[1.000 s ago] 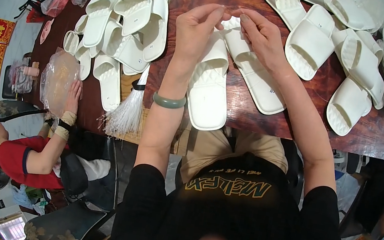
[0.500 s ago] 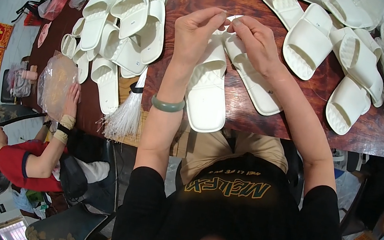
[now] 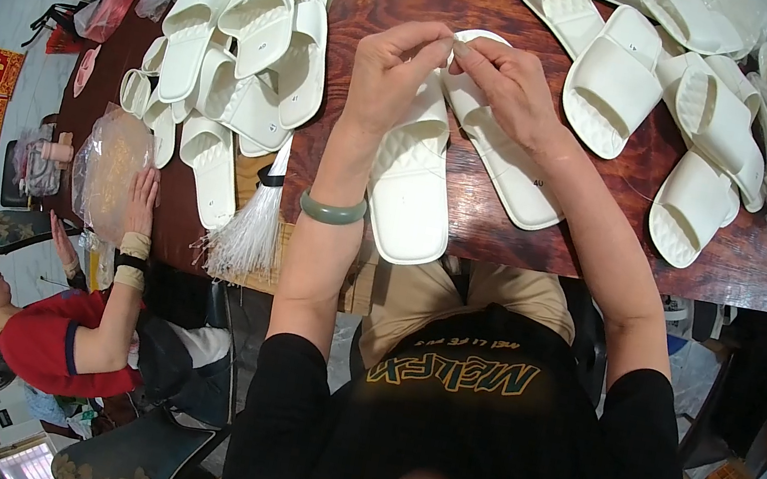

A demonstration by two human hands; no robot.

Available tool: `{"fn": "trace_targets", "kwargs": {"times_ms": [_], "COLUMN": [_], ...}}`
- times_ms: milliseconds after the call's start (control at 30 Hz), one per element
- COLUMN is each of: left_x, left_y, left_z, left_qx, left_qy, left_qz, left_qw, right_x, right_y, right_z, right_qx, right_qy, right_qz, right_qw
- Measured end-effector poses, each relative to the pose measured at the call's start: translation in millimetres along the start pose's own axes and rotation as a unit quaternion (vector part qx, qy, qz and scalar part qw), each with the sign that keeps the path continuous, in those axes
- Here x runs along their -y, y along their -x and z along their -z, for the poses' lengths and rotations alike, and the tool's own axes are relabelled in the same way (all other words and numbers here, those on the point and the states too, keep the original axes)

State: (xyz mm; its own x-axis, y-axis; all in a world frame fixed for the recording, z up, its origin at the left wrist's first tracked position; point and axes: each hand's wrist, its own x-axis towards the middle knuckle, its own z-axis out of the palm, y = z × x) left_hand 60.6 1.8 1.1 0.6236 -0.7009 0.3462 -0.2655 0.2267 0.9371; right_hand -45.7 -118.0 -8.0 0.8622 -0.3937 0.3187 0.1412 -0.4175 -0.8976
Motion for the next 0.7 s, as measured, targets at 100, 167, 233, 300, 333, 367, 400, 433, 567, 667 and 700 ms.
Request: {"fn": "trace_targets", "kwargs": {"times_ms": [100,167,233,300,333,367,400,433,567,667,700], "left_x": [1.8,4.5,5.9,6.8,7.5,8.5,9.0,8.9,8.4,5.7,4.6], "left_y": [-1.0,-3.2,-3.4,-2.7,-3.0,-3.6,-4.0,-3.3,-1.5,-1.5,-1.6], "left_z": [0.8,0.6,1.8,4.8,4.5,4.3,4.0,4.9,6.8,0.1,-2.4], "left_qx": [0.024,0.022,0.019,0.022,0.022,0.024,0.026,0.024,0.029,0.019,0.012], "left_qy": [-0.031,-0.052,-0.073,-0.099,-0.098,-0.098,-0.098,-0.099,-0.089,-0.056,-0.025], "left_qz": [-0.046,-0.070,-0.094,-0.090,-0.091,-0.087,-0.082,-0.082,-0.060,-0.044,-0.028], "left_qw": [0.998,0.996,0.993,0.991,0.991,0.991,0.991,0.991,0.994,0.997,0.999], "right_x": [-0.6,-4.0,-2.4,4.1,1.7,-3.1,-5.5,-2.4,6.4,-2.4,-5.1], "right_y": [-0.5,-0.6,-0.3,1.9,1.8,1.5,1.3,1.7,2.4,0.2,-0.6], "right_z": [0.7,-1.0,-3.1,-5.7,-4.4,-2.3,-0.9,-1.0,-0.4,-2.0,-1.8], "right_qx": [0.005,-0.005,-0.014,-0.029,-0.030,-0.021,-0.013,-0.011,-0.019,-0.047,-0.081], "right_qy": [-0.053,-0.090,-0.127,-0.199,-0.198,-0.229,-0.259,-0.259,-0.250,-0.251,-0.261], "right_qz": [-0.050,-0.065,-0.078,-0.090,-0.090,-0.074,-0.059,-0.059,-0.075,-0.071,-0.065], "right_qw": [0.997,0.994,0.989,0.975,0.976,0.970,0.964,0.964,0.965,0.964,0.960]}}
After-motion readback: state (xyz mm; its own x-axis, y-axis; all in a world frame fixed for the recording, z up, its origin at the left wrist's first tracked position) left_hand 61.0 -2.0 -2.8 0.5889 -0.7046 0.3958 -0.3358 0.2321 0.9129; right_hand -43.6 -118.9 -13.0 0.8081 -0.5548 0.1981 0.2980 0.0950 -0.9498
